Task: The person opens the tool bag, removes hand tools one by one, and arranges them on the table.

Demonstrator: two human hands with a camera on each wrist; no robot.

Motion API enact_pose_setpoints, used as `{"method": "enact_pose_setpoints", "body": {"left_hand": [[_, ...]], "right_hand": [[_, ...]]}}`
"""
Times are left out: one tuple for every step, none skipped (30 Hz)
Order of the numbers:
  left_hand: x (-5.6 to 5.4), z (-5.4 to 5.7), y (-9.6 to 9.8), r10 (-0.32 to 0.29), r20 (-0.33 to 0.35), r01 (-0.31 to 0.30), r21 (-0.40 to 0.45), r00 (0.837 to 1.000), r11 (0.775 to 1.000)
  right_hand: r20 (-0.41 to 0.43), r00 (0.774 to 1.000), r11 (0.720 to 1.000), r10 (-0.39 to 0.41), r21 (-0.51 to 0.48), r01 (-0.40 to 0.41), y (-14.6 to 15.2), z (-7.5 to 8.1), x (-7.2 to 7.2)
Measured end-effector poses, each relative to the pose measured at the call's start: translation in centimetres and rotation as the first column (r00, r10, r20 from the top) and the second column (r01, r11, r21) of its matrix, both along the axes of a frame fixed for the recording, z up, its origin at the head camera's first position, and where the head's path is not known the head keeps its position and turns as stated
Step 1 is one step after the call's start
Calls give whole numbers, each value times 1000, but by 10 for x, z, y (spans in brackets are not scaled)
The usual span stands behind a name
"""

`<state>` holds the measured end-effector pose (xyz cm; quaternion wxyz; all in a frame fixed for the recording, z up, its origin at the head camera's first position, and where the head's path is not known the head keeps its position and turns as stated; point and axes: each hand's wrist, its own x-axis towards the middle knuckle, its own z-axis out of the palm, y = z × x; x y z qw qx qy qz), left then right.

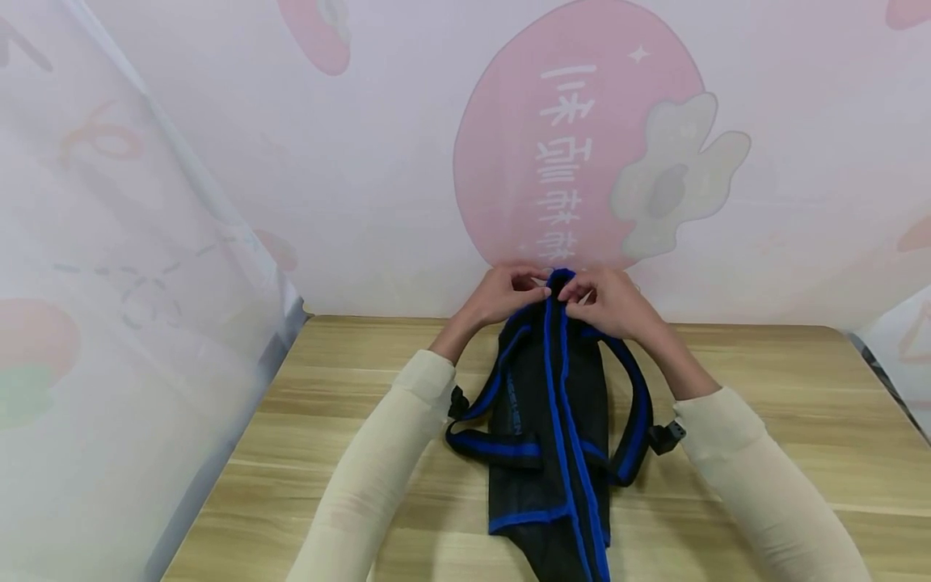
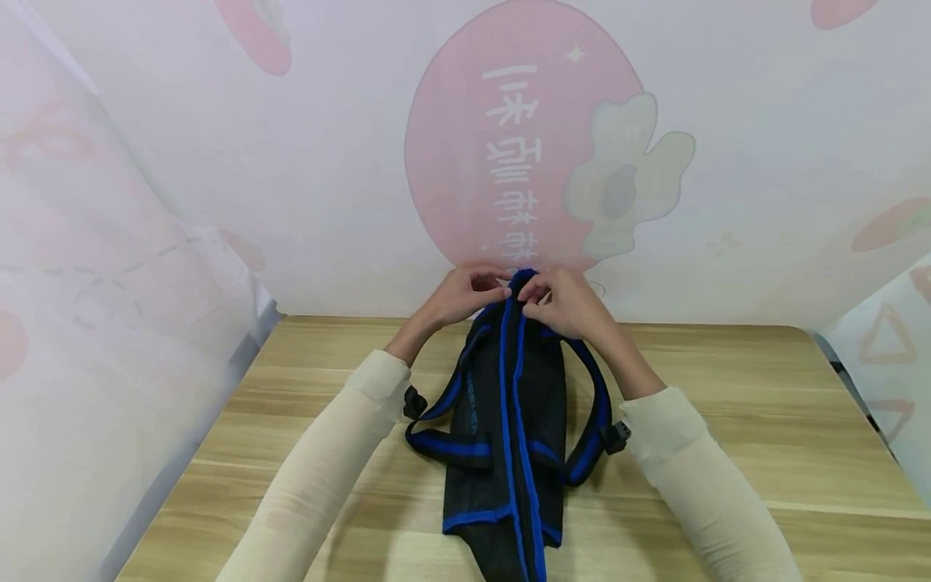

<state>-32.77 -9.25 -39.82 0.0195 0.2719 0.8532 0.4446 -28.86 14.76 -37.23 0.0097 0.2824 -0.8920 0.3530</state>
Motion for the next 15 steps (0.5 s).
{"method": "enact_pose_setpoints", "body": {"left_hand": [[-1,0,0,-2,-2,2,-2,1000,1000],[-1,0,0,-4,-6,4,-6,1000,1000],[-2,0,0,-8,-12,8,-10,1000,1000],[-2,1,0,-12,-17,12,-14,1000,1000],[-3,1,0,-17,-25,16,-19,1000,1000],[-3,1,0,-20,-29,20,-23,999,1000],[-3,2,0,-23,-33,22,-26,999,999],[-3,2,0,-27,-37,26,-29,999,999],[-3,3,0,-31,-39,30,-32,999,999],[-4,3,0,-34,-41,33,-35,999,999],[-4,4,1,-36,-42,34,-38,998,999],[-4,4,1,-38,-44,36,-41,998,999],[-4,5,2,-40,-48,38,-44,998,998],[-4,5,2,-42,-52,40,-46,998,998],[-4,5,3,-44,-55,41,-47,997,998]], "right_hand": [[1,1000,1000,-4,4,4,0,0,1],[3,1000,1000,-8,6,8,1,-1,2],[5,1000,1000,-12,8,12,1,-1,2],[8,1000,1000,-16,9,16,2,-2,3],[11,1000,1000,-20,7,20,2,-2,5],[16,1000,1000,-24,6,24,3,-3,6],[22,999,1000,-30,2,30,3,-3,7],[29,999,999,-37,-2,37,3,-3,8],[37,998,999,-43,-6,43,3,-3,10],[43,998,999,-50,-11,51,4,-3,11],[49,997,998,-57,-15,58,3,-3,12],[54,997,998,-63,-19,64,3,-3,13],[54,996,997,-67,-22,69,3,-3,13],[54,996,997,-68,-26,69,3,-3,13],[53,996,997,-68,-27,70,3,-2,13]]}}
